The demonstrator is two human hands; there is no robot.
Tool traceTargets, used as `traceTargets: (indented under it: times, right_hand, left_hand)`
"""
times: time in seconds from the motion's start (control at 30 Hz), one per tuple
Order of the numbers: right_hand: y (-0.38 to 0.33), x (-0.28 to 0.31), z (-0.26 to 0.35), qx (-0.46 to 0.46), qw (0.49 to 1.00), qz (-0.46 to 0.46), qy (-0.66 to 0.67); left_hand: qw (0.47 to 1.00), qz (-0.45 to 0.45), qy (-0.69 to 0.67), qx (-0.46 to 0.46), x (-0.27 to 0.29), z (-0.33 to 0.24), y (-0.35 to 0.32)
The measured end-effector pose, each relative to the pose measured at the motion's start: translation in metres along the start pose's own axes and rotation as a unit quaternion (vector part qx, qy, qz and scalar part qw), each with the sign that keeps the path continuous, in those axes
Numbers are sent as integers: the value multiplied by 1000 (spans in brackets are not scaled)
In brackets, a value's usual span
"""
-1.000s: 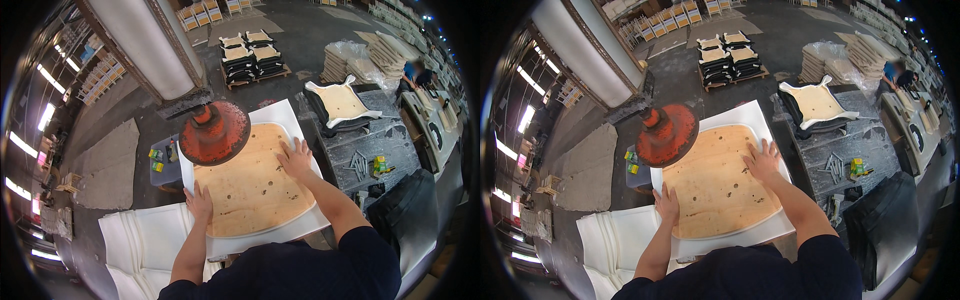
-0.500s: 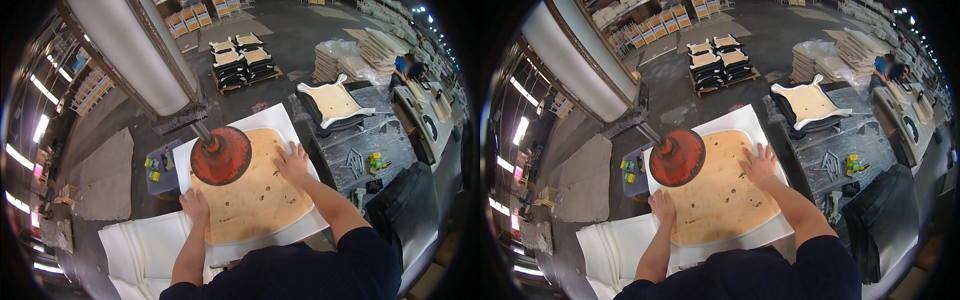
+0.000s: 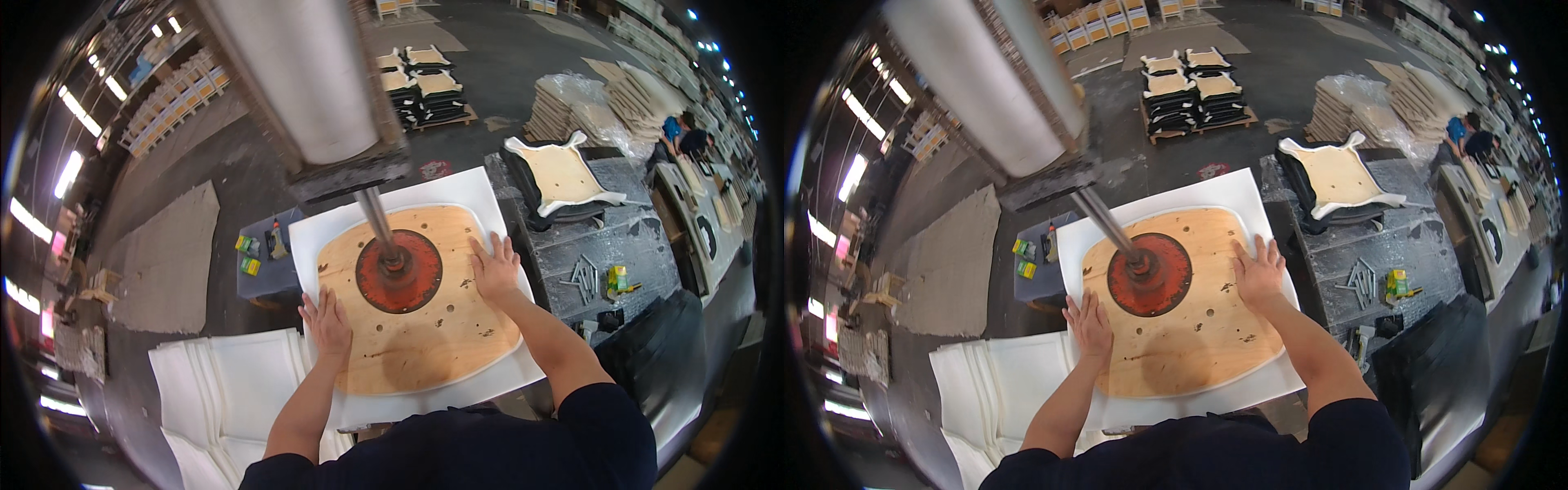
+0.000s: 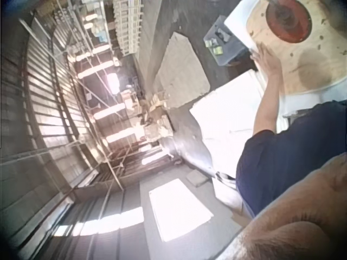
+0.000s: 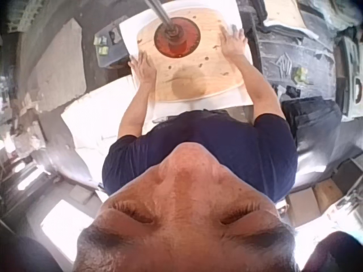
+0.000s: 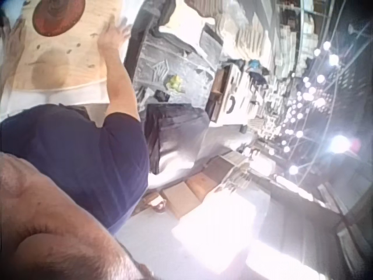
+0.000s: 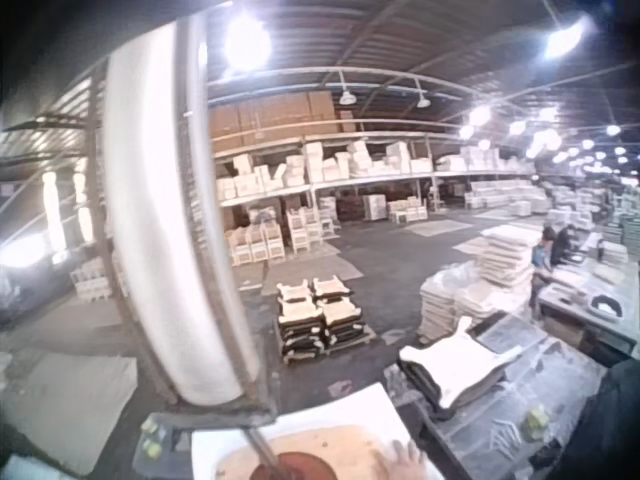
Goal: The person uses a pneumatic staple gun to attach a white fabric cover to a chair seat base. They then place a black cushion on the seat, remove it, and cover the base with a white sheet, smoothing it into place.
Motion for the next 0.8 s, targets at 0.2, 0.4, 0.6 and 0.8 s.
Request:
traceTargets:
  times: [0.2,0.4,0.6,0.8]
  right_hand:
    - [7,-10,-6,-3,999,-20,-39]
    - [17,-20,-11,4,998,-28,-58]
    - [21,-23,-9,30,996,-42,-71]
    - [21,-25,-8,17,995,-26,-98]
  left_hand:
    - [1000,-16,5,11,-3,0,-3]
    - [997,-34,-23,-60,-5,-3,-11]
    - [996,5,-78,-37,-11,3,-5]
    - [996,-4,-70,-46,-19,4,-3]
Point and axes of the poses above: each hand's wrist, its own y-axis towards the middle knuckle, its own x-axis out of the back of the hand, z = x × y, the point moved 8 cm from there along y, towards the middle knuckle, and after that the axes turned 14 degrees about z, right-handed, at the moved point
